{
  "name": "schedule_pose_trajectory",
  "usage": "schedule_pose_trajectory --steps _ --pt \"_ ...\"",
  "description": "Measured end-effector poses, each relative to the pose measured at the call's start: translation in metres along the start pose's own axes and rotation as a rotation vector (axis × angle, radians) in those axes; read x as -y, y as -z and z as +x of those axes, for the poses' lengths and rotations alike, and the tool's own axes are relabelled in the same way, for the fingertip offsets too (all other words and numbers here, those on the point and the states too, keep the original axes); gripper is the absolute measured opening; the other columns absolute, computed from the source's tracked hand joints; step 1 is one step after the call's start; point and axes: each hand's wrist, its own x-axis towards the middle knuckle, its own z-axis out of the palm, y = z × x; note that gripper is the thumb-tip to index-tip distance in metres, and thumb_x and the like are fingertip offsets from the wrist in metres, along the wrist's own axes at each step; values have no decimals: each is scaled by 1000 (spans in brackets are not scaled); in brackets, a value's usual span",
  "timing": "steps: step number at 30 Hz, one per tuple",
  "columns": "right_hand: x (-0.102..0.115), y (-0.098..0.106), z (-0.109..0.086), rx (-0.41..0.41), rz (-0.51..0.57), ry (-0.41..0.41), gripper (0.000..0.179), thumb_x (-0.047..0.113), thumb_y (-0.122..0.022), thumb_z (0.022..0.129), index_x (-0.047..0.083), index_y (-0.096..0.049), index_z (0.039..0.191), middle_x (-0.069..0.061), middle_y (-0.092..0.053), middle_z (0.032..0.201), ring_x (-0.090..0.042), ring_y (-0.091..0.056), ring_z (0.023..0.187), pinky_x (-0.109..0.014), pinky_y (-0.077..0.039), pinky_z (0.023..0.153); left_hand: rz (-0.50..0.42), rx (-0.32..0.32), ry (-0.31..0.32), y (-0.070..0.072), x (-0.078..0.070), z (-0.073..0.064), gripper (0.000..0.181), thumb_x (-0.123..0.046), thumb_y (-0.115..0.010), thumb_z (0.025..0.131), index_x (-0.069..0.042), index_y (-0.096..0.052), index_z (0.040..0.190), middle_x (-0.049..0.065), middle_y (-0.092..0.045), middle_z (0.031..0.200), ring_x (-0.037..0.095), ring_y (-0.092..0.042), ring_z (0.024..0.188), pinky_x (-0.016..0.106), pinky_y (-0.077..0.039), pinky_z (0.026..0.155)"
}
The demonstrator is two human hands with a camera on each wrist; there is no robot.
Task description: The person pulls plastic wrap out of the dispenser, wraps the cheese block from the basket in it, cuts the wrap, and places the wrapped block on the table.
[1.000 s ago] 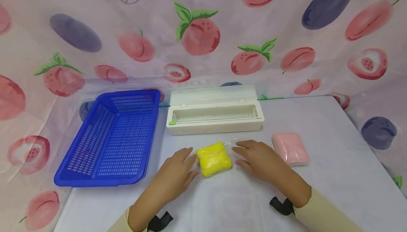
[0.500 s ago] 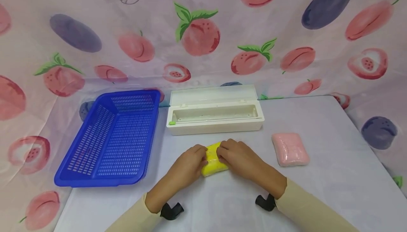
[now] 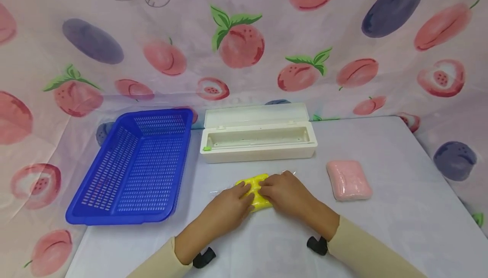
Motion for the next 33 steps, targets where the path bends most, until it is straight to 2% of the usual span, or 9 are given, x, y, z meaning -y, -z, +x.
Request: schedule_pose_trajectory --steps 3,8,12,16,21,25,29,31,33 --pt "-2 2 -5 50 -20 35 34 24 -81 84 16 -77 117 -1 -74 116 -18 -68 111 -41 -52 86 31 43 -29 0 -1 -4 45 -44 -72 93 -11 -70 123 9 -66 133 27 -64 125 38 -56 99" --pt "-7 4 -7 85 -19 85 48 25 -86 80 15 -73 125 -1 -73 121 -19 -67 115 -42 -53 91 -94 64 -3 0 4 -2 29 -24 -75 93 -12 -67 118 10 -67 132 23 -70 109 33 -59 88" --pt "-10 12 -8 116 135 42 42 19 -78 88 12 -71 129 -2 -73 125 -21 -68 116 -42 -56 95 -417 97 90 7 6 -3 32 -16 -73 89 -10 -67 120 1 -73 108 10 -66 81 24 -56 72" --pt "-9 26 -10 143 316 -119 42 24 -70 95 16 -66 136 2 -67 135 -19 -64 126 -43 -54 103 -754 105 245 14 10 -6 34 -15 -69 90 -8 -69 123 -5 -69 89 6 -54 68 20 -48 64" --pt "0 34 -11 -35 211 -240 41 28 -73 94 18 -67 133 0 -65 136 -24 -59 130 -50 -51 105 -1160 154 518 12 12 -8 34 -25 -61 95 -6 -69 123 3 -74 105 15 -63 85 30 -54 74" --pt "11 37 -12 -145 88 -363 36 28 -80 87 15 -73 120 -4 -67 112 -24 -61 106 -44 -56 88 -1610 185 680 2 7 -10 40 -23 -52 101 -5 -57 137 10 -68 116 18 -64 93 29 -56 77" --pt "22 38 -13 -8 225 -542 39 35 -78 90 11 -70 120 2 -63 84 -14 -56 73 -28 -51 63 -2082 112 748 -10 -4 -12 45 -17 -38 107 0 -39 148 23 -56 136 30 -65 116 41 -57 99" --pt "24 37 -14 113 385 -599 46 39 -74 92 9 -64 126 3 -62 81 -11 -54 66 -26 -48 58 -2182 86 762 -15 -10 -13 44 -16 -33 108 3 -33 148 28 -52 139 36 -62 124 49 -52 105" --pt "24 33 -16 210 531 -617 53 42 -72 93 8 -58 131 2 -64 83 -11 -53 64 -25 -46 58 -2165 91 786 -18 -15 -13 42 -15 -33 108 4 -32 146 30 -55 133 37 -64 121 51 -53 104"
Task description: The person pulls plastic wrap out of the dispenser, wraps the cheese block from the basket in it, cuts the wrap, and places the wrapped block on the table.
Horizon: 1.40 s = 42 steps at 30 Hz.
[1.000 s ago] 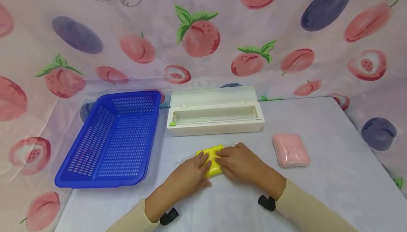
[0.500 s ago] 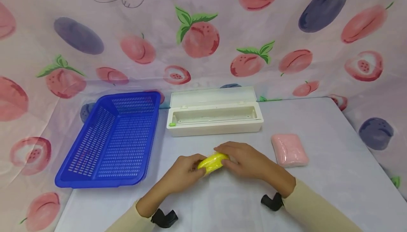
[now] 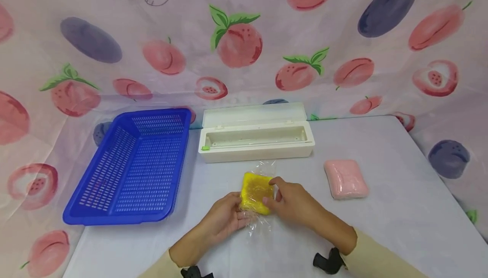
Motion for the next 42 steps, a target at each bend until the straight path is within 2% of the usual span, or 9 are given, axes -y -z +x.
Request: schedule_pose_trajectory --steps 4,10,14,17,22,28,33,37,42 --pt "-8 -8 0 68 84 36 59 40 -78 89 10 -54 133 0 -66 92 -9 -53 66 -24 -47 59 384 -94 -72 -4 3 -3 44 -16 -45 106 4 -36 144 18 -70 101 25 -76 89 38 -62 82" --pt "-12 -12 -7 29 65 99 65 31 -85 83 10 -57 137 -3 -64 102 0 -55 69 -21 -51 64 1461 -328 -516 -4 -4 -20 27 -17 -62 94 -7 -61 119 -1 -59 76 9 -50 62 23 -40 50" --pt "-11 -11 -18 46 92 76 53 17 -86 80 18 -61 127 -8 -56 108 1 -59 68 -19 -54 63 1809 -178 -786 0 -7 -29 14 -25 -75 90 -21 -68 101 -4 -52 93 9 -46 77 17 -38 59" --pt "-9 -12 -26 81 150 115 45 13 -89 76 19 -63 111 -8 -50 107 -1 -64 70 -20 -56 64 1894 -43 -850 3 -8 -29 22 -39 -80 87 -26 -72 102 -7 -52 100 8 -45 84 16 -38 66" --pt "-5 -21 -35 110 55 278 47 22 -95 66 22 -68 104 3 -41 111 0 -60 77 -18 -54 68 1924 45 -811 6 -5 -23 38 -51 -81 82 -29 -72 111 -7 -49 103 8 -42 87 15 -35 67" --pt "2 -27 -38 28 -317 532 42 13 -92 68 22 -75 105 2 -46 116 -3 -54 71 -15 -49 63 1939 35 -866 8 -2 -19 28 -41 -86 80 -33 -73 103 -7 -46 99 8 -38 83 15 -29 64" --pt "-1 -34 -29 -115 -395 713 20 7 -87 75 20 -77 86 5 -52 98 -1 -50 73 -8 -44 63 1961 -24 -979 9 1 -14 10 -28 -77 88 -34 -73 95 -6 -48 94 10 -38 80 17 -25 62" --pt "-5 -37 -23 -201 -271 727 20 7 -83 79 21 -71 87 11 -55 94 -1 -53 82 -10 -47 72 1935 -19 -980 10 0 -16 8 -31 -76 90 -32 -77 98 -5 -56 106 12 -48 95 20 -39 70" --pt "-5 -36 -19 -211 -160 553 19 10 -75 88 23 -64 96 16 -58 89 1 -51 82 -18 -49 71 1772 12 -890 12 -3 -18 27 -44 -80 86 -22 -77 100 -4 -59 123 14 -53 115 28 -50 91"
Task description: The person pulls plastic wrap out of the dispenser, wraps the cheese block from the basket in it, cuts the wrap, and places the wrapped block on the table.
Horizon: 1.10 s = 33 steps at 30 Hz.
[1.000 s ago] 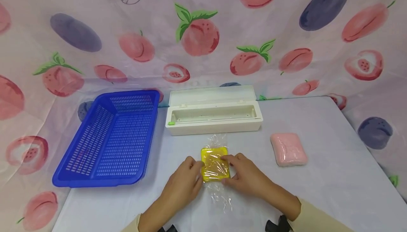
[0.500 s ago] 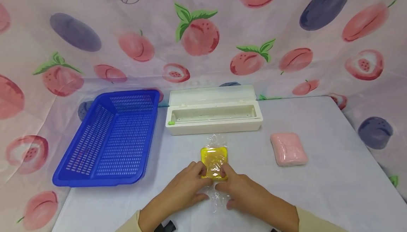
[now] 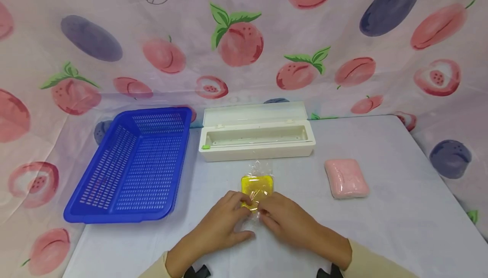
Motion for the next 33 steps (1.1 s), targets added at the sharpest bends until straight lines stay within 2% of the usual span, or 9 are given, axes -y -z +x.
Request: schedule_pose_trajectory --steps 3,6,10,14,18,22,29,31,33 --pt "-2 0 3 2 50 -92 16 11 -72 92 21 -64 101 16 -60 87 4 -53 80 -19 -51 69 -79 -37 66 -1 0 4 22 -39 -77 91 -18 -77 97 -6 -65 115 11 -57 109 25 -51 92" --pt "-6 -1 5 4 113 -89 20 18 -75 92 19 -65 110 15 -64 90 3 -57 81 -21 -53 72 -160 -73 147 -3 1 9 14 -31 -71 96 -18 -77 96 -9 -71 104 8 -59 99 21 -51 86" --pt "-11 1 7 6 153 24 33 17 -82 86 20 -67 115 13 -66 98 0 -59 86 -20 -54 76 -266 -104 244 -5 2 13 7 -25 -72 96 -19 -74 95 -10 -73 91 5 -55 82 18 -47 73" --pt "-15 0 12 -82 85 149 26 1 -83 80 16 -75 99 8 -68 102 -6 -66 92 -17 -56 84 -302 -150 276 -7 2 15 10 -16 -76 90 -18 -69 97 -8 -74 88 5 -52 75 18 -42 68" --pt "-18 -1 15 -119 21 129 20 -1 -85 77 12 -79 92 5 -70 102 -9 -69 94 -18 -57 85 -189 -202 209 -9 3 17 20 -12 -78 87 -18 -69 103 -7 -74 92 9 -63 80 21 -49 70" --pt "-19 -1 14 -52 -123 90 16 12 -83 83 14 -81 99 9 -71 104 -7 -63 95 -21 -56 81 4 -215 105 -7 3 15 17 -10 -79 85 -22 -78 97 -6 -71 99 12 -67 83 23 -53 70" --pt "-24 4 5 98 -430 127 34 36 -76 89 25 -76 121 14 -75 118 -14 -61 103 -34 -48 79 352 3 -21 -6 1 8 33 -22 -70 89 -23 -75 122 -7 -63 124 14 -57 97 22 -43 63" --pt "-25 7 3 155 -419 121 38 37 -74 91 26 -73 128 14 -73 124 -15 -62 107 -38 -49 80 347 58 -26 -4 2 6 38 -23 -67 91 -23 -72 128 -6 -60 127 15 -55 102 24 -45 66" --pt "-27 10 2 203 -327 84 41 36 -72 93 26 -70 133 14 -71 128 -14 -63 109 -38 -52 81 261 89 -11 -1 5 7 39 -23 -66 91 -24 -71 130 -5 -60 129 16 -56 105 26 -49 72"
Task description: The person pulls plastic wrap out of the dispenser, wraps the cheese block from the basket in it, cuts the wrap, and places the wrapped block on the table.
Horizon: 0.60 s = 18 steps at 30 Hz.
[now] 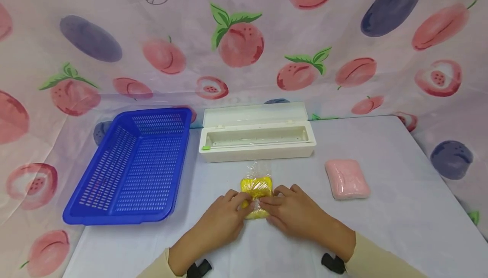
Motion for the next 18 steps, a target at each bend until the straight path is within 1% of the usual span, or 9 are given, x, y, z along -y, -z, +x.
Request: schedule_pose_trajectory --steps 2,4,5,7,9,11,13,16,18 --pt "-3 4 -1 26 148 -52 38 31 -70 96 26 -69 134 14 -71 127 -12 -65 108 -38 -55 84 -171 18 37 3 5 3 36 -21 -65 93 -22 -73 128 -3 -61 128 17 -56 107 28 -51 80" --pt "-7 8 2 -1 310 -143 34 27 -69 97 24 -71 131 11 -72 127 -12 -68 110 -36 -58 87 -394 12 133 5 10 9 31 -21 -65 95 -17 -74 125 -1 -63 124 18 -57 108 29 -51 86" --pt "-10 9 4 -29 391 -212 31 26 -69 97 23 -73 128 10 -72 126 -13 -70 107 -35 -59 86 -503 -3 197 6 13 13 29 -21 -65 96 -15 -74 123 1 -63 123 18 -58 107 30 -51 87" --pt "-15 11 12 -76 507 -392 27 27 -68 99 20 -75 124 6 -75 122 -15 -73 105 -33 -61 82 -700 -38 357 5 19 24 28 -20 -65 97 -10 -71 122 4 -64 120 20 -60 107 32 -53 88" --pt "-22 11 22 -97 608 -577 30 30 -66 100 14 -73 124 -2 -75 122 -19 -74 102 -33 -61 80 -842 -60 528 2 24 36 31 -22 -64 98 -9 -66 126 7 -65 121 22 -63 110 36 -55 90" --pt "-29 12 32 -55 683 -742 39 34 -63 101 8 -68 129 -9 -74 122 -20 -74 99 -32 -61 78 -942 -52 670 0 29 49 39 -25 -64 98 -7 -61 133 10 -66 126 25 -65 115 40 -56 94" --pt "-35 12 42 14 764 -844 48 36 -61 101 2 -61 136 -15 -72 125 -22 -73 101 -32 -61 79 -1017 -23 775 -3 33 59 48 -29 -66 98 -7 -57 139 10 -68 128 27 -66 118 43 -56 97" --pt "-41 12 53 100 867 -901 58 37 -61 100 -1 -53 143 -18 -70 128 -22 -69 103 -33 -60 82 -1073 18 853 -4 36 70 55 -30 -69 96 -6 -54 143 11 -70 128 29 -66 120 45 -55 101" --pt "-43 11 58 127 922 -906 60 36 -62 99 -1 -51 145 -16 -68 130 -21 -65 98 -32 -59 79 -1089 33 877 -5 37 74 55 -29 -70 95 -6 -55 143 11 -70 130 30 -65 122 46 -54 103"
